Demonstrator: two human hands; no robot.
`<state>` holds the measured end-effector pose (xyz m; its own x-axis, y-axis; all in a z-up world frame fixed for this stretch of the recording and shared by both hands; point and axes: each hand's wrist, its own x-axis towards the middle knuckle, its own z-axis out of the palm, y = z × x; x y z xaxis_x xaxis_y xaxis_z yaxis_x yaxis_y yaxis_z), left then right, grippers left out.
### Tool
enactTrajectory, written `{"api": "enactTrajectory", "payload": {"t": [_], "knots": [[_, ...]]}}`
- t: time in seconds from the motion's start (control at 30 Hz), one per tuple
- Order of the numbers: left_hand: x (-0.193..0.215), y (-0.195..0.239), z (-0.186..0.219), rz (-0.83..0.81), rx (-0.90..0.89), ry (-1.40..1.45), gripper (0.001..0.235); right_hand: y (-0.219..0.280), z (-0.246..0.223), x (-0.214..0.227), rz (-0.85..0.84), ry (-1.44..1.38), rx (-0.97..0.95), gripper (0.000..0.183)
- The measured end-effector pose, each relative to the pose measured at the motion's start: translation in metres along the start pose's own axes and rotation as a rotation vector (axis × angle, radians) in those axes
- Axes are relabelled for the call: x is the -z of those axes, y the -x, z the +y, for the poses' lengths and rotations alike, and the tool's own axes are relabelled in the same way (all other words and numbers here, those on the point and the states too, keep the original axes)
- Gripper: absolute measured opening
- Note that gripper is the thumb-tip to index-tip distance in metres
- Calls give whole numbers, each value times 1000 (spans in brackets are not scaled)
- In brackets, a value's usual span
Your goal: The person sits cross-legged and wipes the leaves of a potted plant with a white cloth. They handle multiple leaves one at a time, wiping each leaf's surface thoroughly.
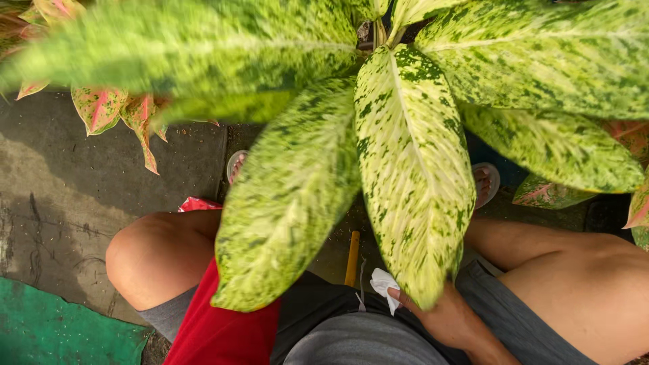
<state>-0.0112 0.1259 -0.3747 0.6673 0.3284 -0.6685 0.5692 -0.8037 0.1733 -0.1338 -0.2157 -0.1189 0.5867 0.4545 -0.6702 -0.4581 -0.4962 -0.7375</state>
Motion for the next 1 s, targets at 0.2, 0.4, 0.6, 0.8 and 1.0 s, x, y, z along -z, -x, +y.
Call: {"api": "enactTrajectory", "payload": {"t": [0.2,0.4,0.6,0.8,1.0], "knots": [[4,21,28,-10,-50,13,47,3,10,-1,-38,-55,259,22],[9,38,58,-25,-107,25,47,9,0,-1,-152,-201,-9,12],[20,76,63,-97,-180,75,48,15,-20,1,-65,48,99,12],[121,149,47,-240,-303,290,49,65,-72,12,-180,329,261,20],[273,254,16,-171,-388,879,55,123,-134,68,-377,342,879,23]]}}
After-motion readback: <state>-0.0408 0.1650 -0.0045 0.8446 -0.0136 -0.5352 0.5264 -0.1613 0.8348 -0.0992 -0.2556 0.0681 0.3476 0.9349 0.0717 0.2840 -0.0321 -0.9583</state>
